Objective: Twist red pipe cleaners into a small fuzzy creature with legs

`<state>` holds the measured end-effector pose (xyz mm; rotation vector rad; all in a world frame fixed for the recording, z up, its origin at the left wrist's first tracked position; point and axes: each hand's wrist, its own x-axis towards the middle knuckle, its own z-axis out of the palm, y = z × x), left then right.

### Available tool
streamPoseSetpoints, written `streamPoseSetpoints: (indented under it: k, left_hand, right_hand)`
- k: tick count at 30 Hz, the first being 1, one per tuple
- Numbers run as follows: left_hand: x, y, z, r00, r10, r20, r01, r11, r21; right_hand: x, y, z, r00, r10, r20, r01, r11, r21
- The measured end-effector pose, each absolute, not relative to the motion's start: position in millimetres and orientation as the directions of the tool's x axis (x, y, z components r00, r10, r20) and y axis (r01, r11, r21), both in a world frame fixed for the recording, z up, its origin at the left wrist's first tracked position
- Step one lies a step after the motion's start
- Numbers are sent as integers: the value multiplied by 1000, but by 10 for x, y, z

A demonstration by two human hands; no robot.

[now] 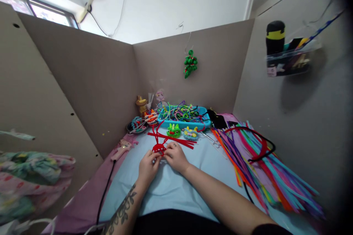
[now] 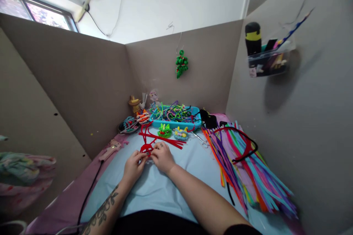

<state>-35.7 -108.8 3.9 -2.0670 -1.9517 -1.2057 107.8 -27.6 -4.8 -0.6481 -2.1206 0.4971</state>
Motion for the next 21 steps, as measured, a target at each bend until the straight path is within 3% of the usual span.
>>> streamPoseSetpoints:
  k: [6, 16, 21]
  left_hand:
    - [-362, -1092, 30, -99, 825, 556, 872, -198, 449]
    - [-348, -1089, 30, -89, 832, 548, 867, -206, 453]
    - [-352, -1103, 34, -92, 819, 567, 888, -190, 419]
  right_hand:
    - [1052, -227, -77, -463, 685, 562, 211, 701, -681]
    - [1061, -254, -78, -414, 695, 588, 161, 692, -704]
    - [1048, -252, -37, -426, 733, 531, 183, 644, -743]
